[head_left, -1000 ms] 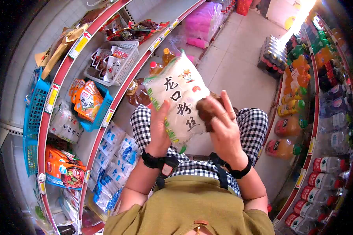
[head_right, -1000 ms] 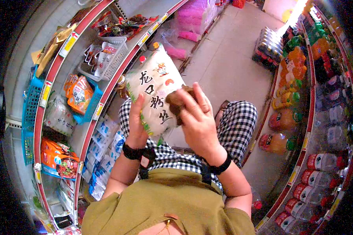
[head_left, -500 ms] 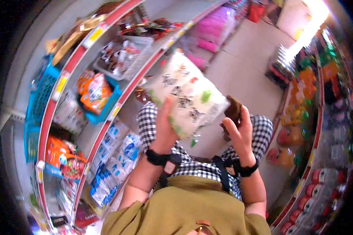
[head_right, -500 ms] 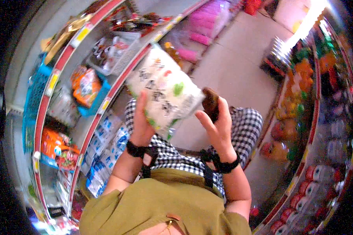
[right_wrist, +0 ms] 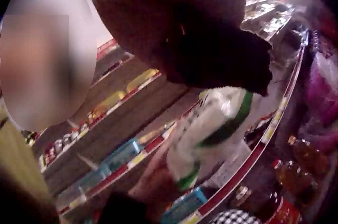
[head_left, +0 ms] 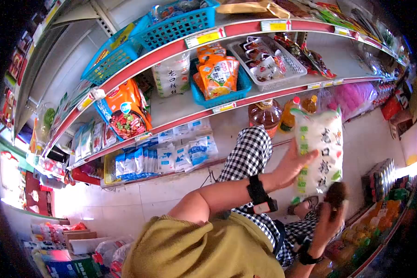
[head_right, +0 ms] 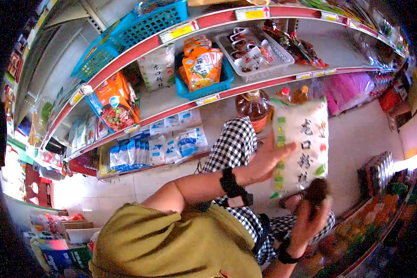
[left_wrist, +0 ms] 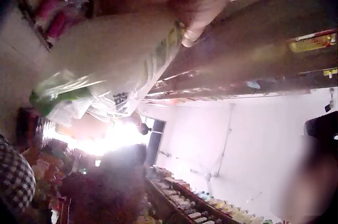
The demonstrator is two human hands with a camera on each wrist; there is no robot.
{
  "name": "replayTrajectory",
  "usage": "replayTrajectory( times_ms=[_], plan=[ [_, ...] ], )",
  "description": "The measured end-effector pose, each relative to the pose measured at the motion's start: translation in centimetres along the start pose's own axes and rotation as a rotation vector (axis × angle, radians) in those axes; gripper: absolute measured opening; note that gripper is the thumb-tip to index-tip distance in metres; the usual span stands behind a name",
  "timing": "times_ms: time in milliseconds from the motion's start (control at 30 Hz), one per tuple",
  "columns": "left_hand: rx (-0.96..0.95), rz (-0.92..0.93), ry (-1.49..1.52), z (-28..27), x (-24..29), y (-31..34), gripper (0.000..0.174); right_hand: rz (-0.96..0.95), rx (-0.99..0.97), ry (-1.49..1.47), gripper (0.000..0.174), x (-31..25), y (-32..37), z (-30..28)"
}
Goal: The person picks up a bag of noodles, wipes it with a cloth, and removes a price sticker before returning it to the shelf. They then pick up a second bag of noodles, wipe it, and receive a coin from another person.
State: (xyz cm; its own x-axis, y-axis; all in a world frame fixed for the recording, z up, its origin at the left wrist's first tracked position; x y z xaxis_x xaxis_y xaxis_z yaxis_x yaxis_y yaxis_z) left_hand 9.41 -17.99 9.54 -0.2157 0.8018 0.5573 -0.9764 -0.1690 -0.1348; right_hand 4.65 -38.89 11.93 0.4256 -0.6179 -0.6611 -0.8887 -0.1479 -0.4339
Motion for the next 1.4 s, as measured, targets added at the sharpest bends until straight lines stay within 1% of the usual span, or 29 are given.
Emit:
replayTrajectory(
  times_ms=[33, 67, 100, 167, 300, 367, 400, 433, 467, 500, 533, 567, 633, 700, 733, 767, 833, 867, 967, 1000, 1033, 1100, 1133, 1200, 1233, 1300, 1333, 1367, 1400],
  plan=[
    [-0.052, -0.042, -0.013, 0.4, -0.9, 0.3, 0.067, -0.22, -0.09, 0.161, 0.03, -3.5, 0.3, 1.8],
    [-0.023, -0.028, -0.143, 0.1, -1.4, 0.8, 0.069, -0.44, -0.117, 0.383, 0.032, -7.1, 0.2, 3.2],
    [-0.021, -0.021, -0.284, -0.2, -1.8, 1.0, 0.073, -0.412, -0.102, 0.448, 0.033, -7.6, 0.6, 3.8],
    [-0.006, 0.001, -0.422, -0.8, -2.2, 1.8, 0.073, -0.323, -0.083, 0.425, 0.031, -6.4, 0.3, 3.8],
    [-0.081, 0.0, -0.47, -0.2, -3.5, 2.6, 0.069, -0.234, -0.017, 0.386, 0.034, -6.5, -2.1, 3.0],
    [-0.041, 0.017, -0.467, -0.6, -3.7, 2.1, 0.071, -0.303, -0.016, 0.459, 0.034, -6.6, -2.2, 3.4],
    [-0.029, 0.042, -0.316, -0.2, -2.8, 1.7, 0.07, -0.342, -0.029, 0.48, 0.034, -7.5, -2.1, 3.7],
    [0.002, 0.031, -0.372, -0.4, -2.1, 1.3, 0.069, -0.388, -0.076, 0.492, 0.036, -8.3, -2.0, 4.1],
    [-0.015, 0.105, -0.508, -0.6, -0.7, 1.1, 0.068, -0.371, -0.116, 0.411, 0.036, -8.2, -1.5, 4.5],
    [-0.061, 0.105, -0.455, -0.2, 0.3, 0.9, 0.065, -0.353, -0.152, 0.329, 0.037, -7.9, -0.8, 4.7],
    [-0.004, 0.131, -0.55, -1.0, 0.9, 0.5, 0.059, -0.386, -0.195, 0.314, 0.036, -8.3, -0.6, 4.6],
    [0.013, 0.073, -0.291, -0.4, 2.1, 0.6, 0.054, -0.426, -0.244, 0.292, 0.035, -8.9, -0.2, 4.5],
    [-0.007, 0.072, -0.253, -0.4, 2.8, 0.4, 0.05, -0.354, -0.244, 0.212, 0.03, -7.5, 0.0, 3.7],
    [-0.023, 0.078, -0.181, -0.8, 2.4, 0.4, 0.049, -0.237, -0.066, 0.063, 0.03, -7.2, -1.1, 1.7],
    [-0.027, 0.013, -0.207, -0.8, 1.6, 0.6, 0.058, -0.204, 0.035, 0.037, 0.03, -7.2, -1.9, 0.5],
    [-0.039, -0.008, -0.2, -0.7, 1.2, 0.9, 0.058, -0.2, 0.13, -0.035, 0.03, -7.4, -2.7, -0.5],
    [-0.172, 0.014, -0.654, 0.5, -0.1, 1.7, 0.069, -0.2, 0.245, 0.002, 0.031, -8.1, -4.5, -1.1],
    [-0.203, -0.063, -0.498, 0.1, -1.9, 2.1, 0.077, -0.217, 0.183, 0.041, 0.032, -8.3, -5.4, -0.3],
    [-0.237, 0.08, -0.816, 1.5, -1.7, 2.4, 0.079, -0.321, 0.042, 0.202, 0.033, -8.6, -5.3, 2.1],
    [-0.221, -0.017, -0.562, 0.7, -2.0, 2.5, 0.078, -0.364, -0.002, 0.222, 0.033, -8.7, -4.6, 2.5],
    [-0.231, -0.055, -0.434, 0.4, -2.0, 2.3, 0.078, -0.406, -0.046, 0.242, 0.034, -8.8, -3.8, 2.8],
    [-0.196, 0.051, -0.737, 0.2, -0.7, 1.9, 0.077, -0.394, -0.042, 0.227, 0.034, -8.3, -2.7, 2.7],
    [-0.198, 0.05, -0.739, 0.2, -0.4, 1.9, 0.077, -0.337, -0.056, 0.215, 0.034, -7.2, -2.4, 2.6],
    [-0.091, -0.051, -0.613, -0.8, -0.5, 1.8, 0.071, -0.218, -0.061, 0.158, 0.033, -5.2, -2.0, 2.1],
    [-0.094, -0.055, -0.614, -0.7, -0.4, 1.7, 0.071, -0.214, -0.058, 0.158, 0.033, -5.0, -1.9, 2.0],
    [-0.021, -0.136, -0.432, -1.2, -0.9, 1.5, 0.064, -0.026, 0.074, -0.119, 0.031, -4.0, -2.0, 0.7],
    [-0.044, -0.113, -0.499, -1.4, -1.3, 1.5, 0.053, -0.128, 0.094, -0.013, 0.03, -5.4, -2.4, 0.6],
    [-0.051, -0.122, -0.497, -1.4, -1.7, 1.6, 0.053, -0.166, -0.017, 0.042, 0.036, -6.4, -2.5, 1.5],
    [-0.025, -0.183, -0.37, -1.6, -2.4, 1.8, 0.047, -0.245, -0.079, 0.088, 0.04, -7.9, -2.8, 2.2]
  ],
)
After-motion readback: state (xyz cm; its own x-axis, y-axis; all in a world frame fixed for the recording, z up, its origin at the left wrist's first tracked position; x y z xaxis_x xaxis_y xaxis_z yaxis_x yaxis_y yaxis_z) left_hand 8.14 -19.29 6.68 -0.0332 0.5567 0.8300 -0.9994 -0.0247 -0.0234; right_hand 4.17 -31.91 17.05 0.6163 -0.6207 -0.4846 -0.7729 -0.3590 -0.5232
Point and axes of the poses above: each hand's wrist, its own y-axis away from the middle knuckle, its own z-axis out of the palm, x = y × z, the point moved 8 cm from there along -y, towards the middle knuckle, and after that the axes turned 9 degrees about y, right-handed, at the moved point
